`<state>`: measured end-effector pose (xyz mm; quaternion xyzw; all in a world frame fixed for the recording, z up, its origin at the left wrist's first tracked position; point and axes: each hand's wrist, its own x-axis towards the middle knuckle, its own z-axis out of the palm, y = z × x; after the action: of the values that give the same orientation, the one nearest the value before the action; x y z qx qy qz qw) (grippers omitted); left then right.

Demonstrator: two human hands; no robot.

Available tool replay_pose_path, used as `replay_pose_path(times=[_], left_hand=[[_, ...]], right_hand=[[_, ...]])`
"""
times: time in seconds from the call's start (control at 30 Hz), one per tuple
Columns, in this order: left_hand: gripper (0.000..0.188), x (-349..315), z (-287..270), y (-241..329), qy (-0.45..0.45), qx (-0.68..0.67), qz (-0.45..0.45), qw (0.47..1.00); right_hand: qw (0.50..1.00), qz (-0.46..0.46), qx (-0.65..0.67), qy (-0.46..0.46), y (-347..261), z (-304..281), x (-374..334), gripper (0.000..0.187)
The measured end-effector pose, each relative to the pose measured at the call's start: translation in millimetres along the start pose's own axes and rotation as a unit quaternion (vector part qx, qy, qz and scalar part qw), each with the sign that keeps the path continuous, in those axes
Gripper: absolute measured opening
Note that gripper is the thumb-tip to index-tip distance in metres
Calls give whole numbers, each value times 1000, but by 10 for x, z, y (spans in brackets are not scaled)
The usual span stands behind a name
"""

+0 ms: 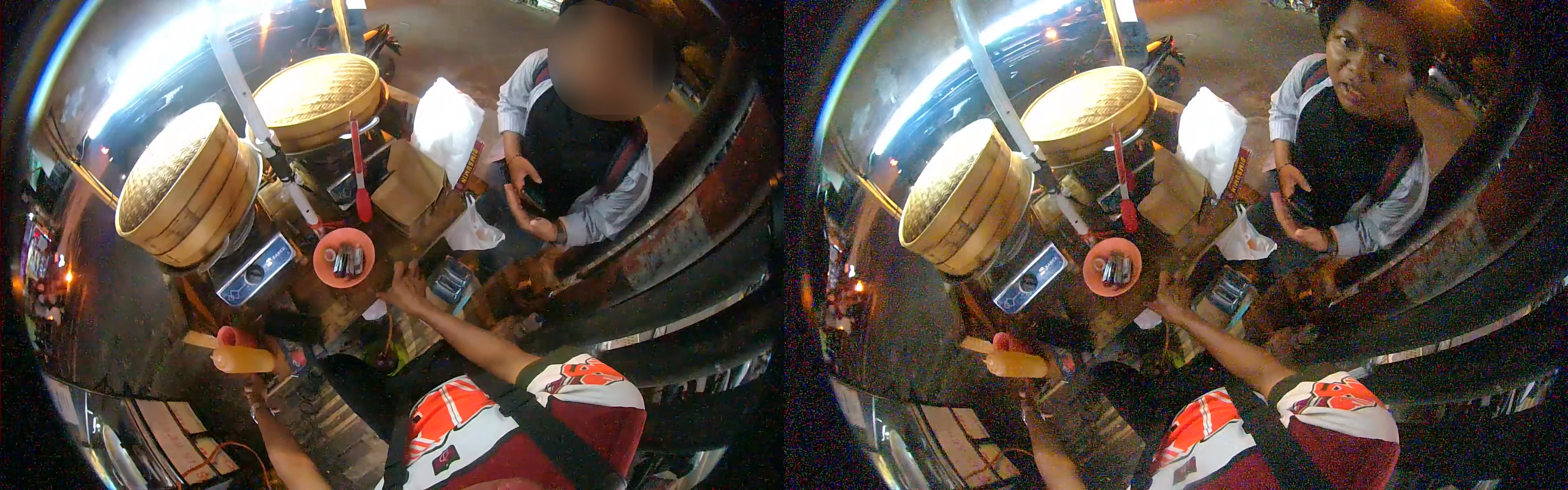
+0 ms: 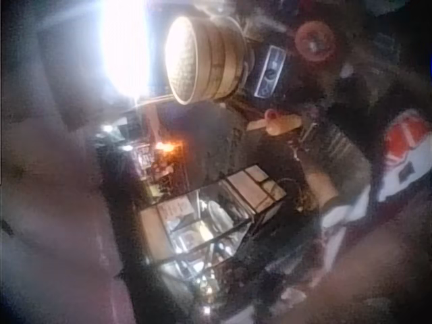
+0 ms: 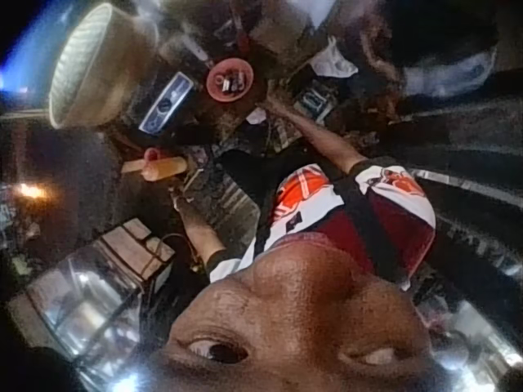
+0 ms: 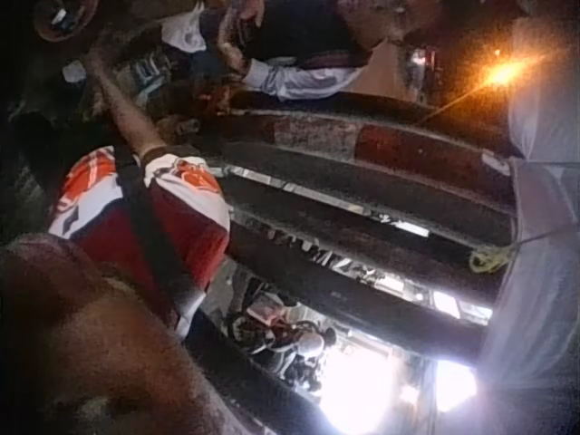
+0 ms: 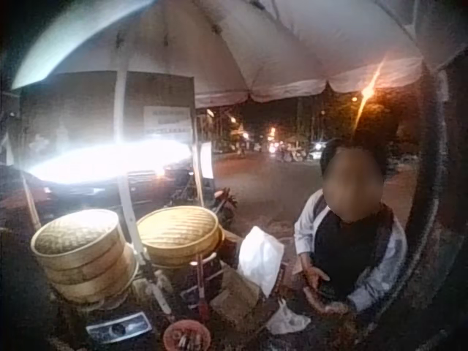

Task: The recorder is managing a street food cart, checking steamed food in bamboo baskets and showing a menu to customers.

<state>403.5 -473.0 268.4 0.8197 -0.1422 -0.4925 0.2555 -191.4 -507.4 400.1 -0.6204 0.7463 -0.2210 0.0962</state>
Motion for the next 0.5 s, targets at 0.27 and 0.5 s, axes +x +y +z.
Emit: replay_pose_path(times=[0.27, 0.5], left_hand=[[78, -2, -114, -158, 9, 0, -1, 1000], [78, 84, 68, -48, -5, 29, 40, 999]], right_hand=[[998, 14, 32, -47, -151, -150, -41, 95], [998, -28, 29, 56, 273, 226, 83, 93]])
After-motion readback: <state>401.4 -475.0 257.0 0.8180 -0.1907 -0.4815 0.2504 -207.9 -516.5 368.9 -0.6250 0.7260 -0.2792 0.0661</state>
